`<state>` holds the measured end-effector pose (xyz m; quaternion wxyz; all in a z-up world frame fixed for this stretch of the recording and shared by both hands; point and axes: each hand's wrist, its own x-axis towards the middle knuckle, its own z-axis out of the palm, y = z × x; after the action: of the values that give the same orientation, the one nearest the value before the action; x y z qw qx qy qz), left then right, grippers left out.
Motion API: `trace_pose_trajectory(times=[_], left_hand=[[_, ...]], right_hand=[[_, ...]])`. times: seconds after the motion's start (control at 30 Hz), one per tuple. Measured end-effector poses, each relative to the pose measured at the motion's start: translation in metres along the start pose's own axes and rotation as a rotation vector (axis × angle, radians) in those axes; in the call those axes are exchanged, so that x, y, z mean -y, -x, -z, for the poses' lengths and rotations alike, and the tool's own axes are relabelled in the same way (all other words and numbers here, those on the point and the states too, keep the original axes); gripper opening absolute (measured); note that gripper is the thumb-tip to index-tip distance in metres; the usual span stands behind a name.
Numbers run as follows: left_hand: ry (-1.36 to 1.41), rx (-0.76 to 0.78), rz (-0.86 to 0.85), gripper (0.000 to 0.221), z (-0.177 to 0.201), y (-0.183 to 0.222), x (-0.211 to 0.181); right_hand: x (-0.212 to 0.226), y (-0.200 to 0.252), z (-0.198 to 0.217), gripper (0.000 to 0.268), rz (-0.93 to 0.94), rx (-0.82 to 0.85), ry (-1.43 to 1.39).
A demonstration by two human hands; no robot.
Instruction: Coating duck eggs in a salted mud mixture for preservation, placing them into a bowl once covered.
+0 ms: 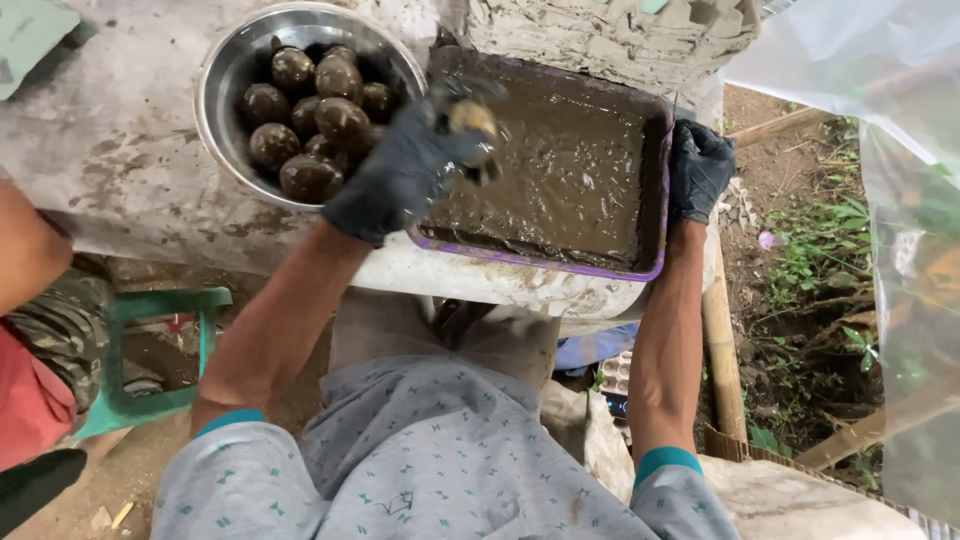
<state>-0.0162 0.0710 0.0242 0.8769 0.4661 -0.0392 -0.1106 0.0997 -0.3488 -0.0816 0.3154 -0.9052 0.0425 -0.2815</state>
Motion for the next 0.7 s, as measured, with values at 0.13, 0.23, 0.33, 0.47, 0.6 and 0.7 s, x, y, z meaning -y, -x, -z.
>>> trace_pose_trajectory(times=[0.13, 0.23, 0.33, 0.47, 0.6, 0.7], left_hand=[[-0.567, -0.088, 0.106, 0.050, -0.028, 0.006, 0.015], [-1.151, -0.106, -0.140, 0.054, -0.014, -0.009, 0.050], [-1.718, -0.154, -0.342, 0.044, 0.000, -0.013, 0.067], [-2.196, -0.316, -0.493, 0.031, 0.014, -0.046, 0.102], [-2.409, -0.407, -0.510, 0.021, 0.016, -0.080, 0.130], [-2.650, -0.288, -0.463, 0.016, 0.000, -0.091, 0.124]], right_hand=[[-0.023, -0.001, -0.003, 0.017, -0.042, 0.046, -0.008], [-0.045, -0.003, -0.009, 0.012, -0.053, 0.076, -0.013], [-0.051, -0.004, -0.013, 0.010, -0.052, 0.068, -0.023], [-0.058, -0.007, -0.016, 0.010, -0.039, 0.048, -0.005], [-0.057, -0.005, -0.014, 0.010, -0.074, 0.048, -0.001], [-0.040, -0.003, -0.010, 0.010, -0.043, 0.042, -0.028]])
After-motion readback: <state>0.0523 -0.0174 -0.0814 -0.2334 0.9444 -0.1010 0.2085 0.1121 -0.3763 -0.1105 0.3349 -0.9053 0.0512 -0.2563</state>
